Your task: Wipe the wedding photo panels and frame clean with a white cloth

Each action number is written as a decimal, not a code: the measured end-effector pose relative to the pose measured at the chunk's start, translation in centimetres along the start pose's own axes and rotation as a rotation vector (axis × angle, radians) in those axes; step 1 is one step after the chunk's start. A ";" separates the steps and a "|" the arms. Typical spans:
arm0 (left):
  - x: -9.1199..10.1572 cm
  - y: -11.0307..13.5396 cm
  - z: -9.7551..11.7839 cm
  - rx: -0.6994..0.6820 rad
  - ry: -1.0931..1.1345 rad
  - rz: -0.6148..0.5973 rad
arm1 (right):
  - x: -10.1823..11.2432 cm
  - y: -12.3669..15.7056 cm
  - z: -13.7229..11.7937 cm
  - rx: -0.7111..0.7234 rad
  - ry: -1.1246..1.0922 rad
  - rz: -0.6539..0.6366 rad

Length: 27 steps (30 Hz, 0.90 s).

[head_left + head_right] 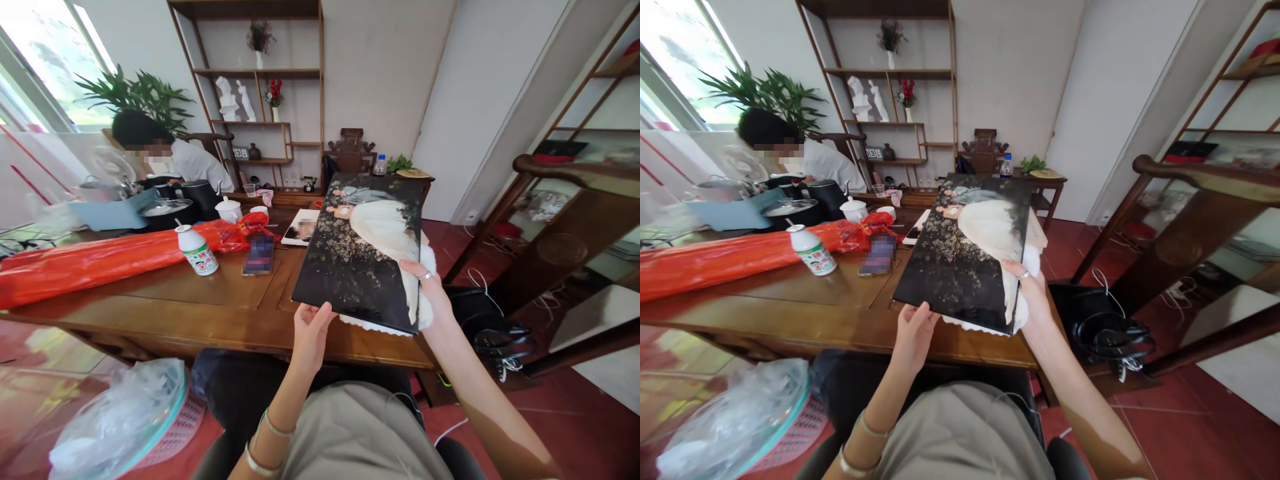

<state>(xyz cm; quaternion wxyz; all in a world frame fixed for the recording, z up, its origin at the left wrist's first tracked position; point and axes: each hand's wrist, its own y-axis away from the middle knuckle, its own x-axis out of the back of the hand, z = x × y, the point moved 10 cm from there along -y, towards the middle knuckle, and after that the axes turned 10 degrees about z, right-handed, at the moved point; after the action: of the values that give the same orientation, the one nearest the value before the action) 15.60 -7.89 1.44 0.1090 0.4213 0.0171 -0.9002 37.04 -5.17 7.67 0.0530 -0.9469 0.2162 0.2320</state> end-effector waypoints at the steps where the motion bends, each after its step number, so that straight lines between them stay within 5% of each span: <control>1: 0.2 0.0 0.0 0.001 0.006 0.027 | 0.0 0.2 0.8 -0.044 0.014 -0.009; 6: 1.7 0.5 0.0 0.079 0.032 0.188 | -0.6 1.2 3.4 -0.175 0.114 -0.105; 10: 3.2 0.3 2.5 0.084 0.077 0.310 | -1.1 1.5 1.3 -0.100 0.323 -0.296; 14: 5.0 0.2 5.8 0.056 0.048 0.413 | -1.3 1.9 -5.7 0.435 0.773 -0.477; 17: 6.3 0.4 7.8 -0.004 0.017 0.461 | -1.4 2.9 -8.9 0.884 1.187 -0.466; 22: 8.9 0.8 9.5 -0.041 -0.067 0.557 | -1.1 4.0 -4.7 1.210 1.727 -0.490; 27: 9.9 1.2 10.9 -0.057 -0.107 0.617 | 0.6 4.3 0.1 0.910 1.670 -0.933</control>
<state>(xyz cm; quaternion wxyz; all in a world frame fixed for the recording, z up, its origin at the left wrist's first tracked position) 1.48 -12.20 1.01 0.3897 0.3554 -0.0919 -0.8446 35.63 -9.25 7.33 0.3211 -0.6863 -0.1344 -0.6386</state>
